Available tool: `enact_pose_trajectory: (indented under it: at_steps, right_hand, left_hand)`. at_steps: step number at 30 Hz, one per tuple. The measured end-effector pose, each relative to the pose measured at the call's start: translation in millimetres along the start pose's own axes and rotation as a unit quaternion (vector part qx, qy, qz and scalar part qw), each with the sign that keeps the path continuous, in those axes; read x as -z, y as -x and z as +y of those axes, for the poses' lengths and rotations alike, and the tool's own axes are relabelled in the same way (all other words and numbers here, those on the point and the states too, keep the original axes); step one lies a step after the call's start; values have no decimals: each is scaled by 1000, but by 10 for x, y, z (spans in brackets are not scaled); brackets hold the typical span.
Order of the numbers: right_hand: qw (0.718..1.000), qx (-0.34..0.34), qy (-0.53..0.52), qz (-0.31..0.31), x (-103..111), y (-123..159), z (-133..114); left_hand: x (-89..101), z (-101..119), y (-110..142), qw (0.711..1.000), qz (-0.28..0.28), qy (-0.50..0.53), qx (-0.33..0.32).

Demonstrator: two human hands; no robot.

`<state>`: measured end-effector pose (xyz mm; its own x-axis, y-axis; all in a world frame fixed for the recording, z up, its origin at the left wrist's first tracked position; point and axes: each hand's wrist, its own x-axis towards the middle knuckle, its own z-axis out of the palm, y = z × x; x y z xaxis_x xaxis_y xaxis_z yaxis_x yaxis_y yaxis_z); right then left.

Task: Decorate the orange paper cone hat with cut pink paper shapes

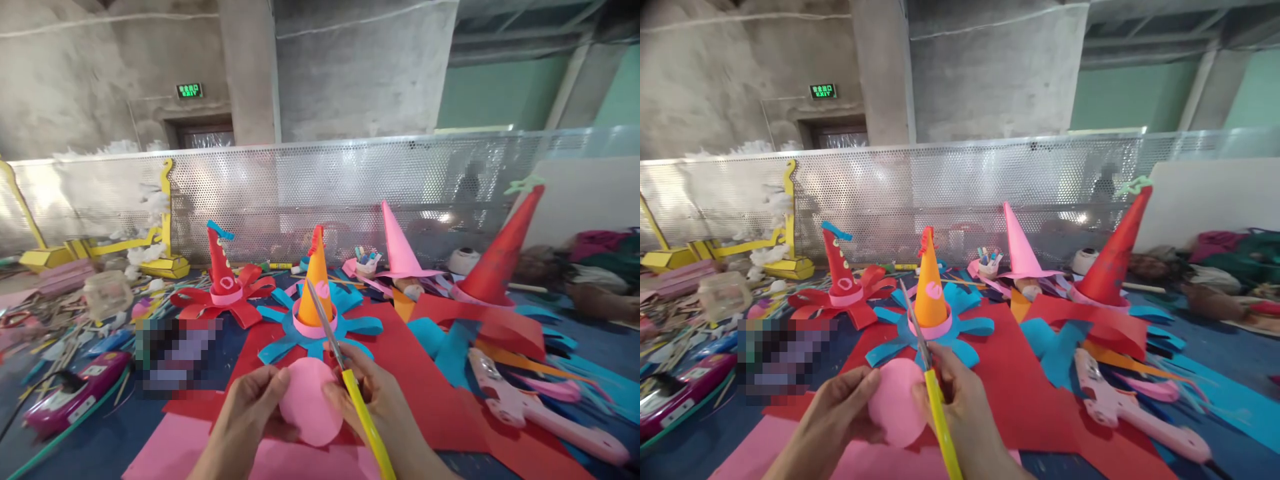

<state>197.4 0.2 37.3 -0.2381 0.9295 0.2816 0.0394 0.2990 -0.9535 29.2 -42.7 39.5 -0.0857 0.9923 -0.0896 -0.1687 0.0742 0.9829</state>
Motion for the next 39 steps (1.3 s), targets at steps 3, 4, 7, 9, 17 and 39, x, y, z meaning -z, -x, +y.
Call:
enact_pose_trajectory:
  at_steps: [3, 4, 7, 9, 17, 39]
  right_hand:
    - [999, -25, -16, 14, 10, -6, -10]
    - [999, -30, -28, 23, 8, -7, -6]
    - [997, -25, -60, 39, -23, -1, 20]
    - [997, -24, -56, 38, -57, 7, 28]
    - [993, -93, -62, -25, -119, 16, -127]
    - [997, -54, 54, -17, -422, -617, -129]
  left_hand:
    - [4, 45, 18, 998, 27, 56, -23]
    - [3, 59, 33, 997, 36, 66, -30]
    - [-15, 76, 80, 996, 9, 91, -24]
    - [-29, 65, 90, 994, -42, 99, -5]
    - [127, 77, -23, 997, -52, 55, 14]
    - [497, 317, -501, 967, -97, 206, 117]
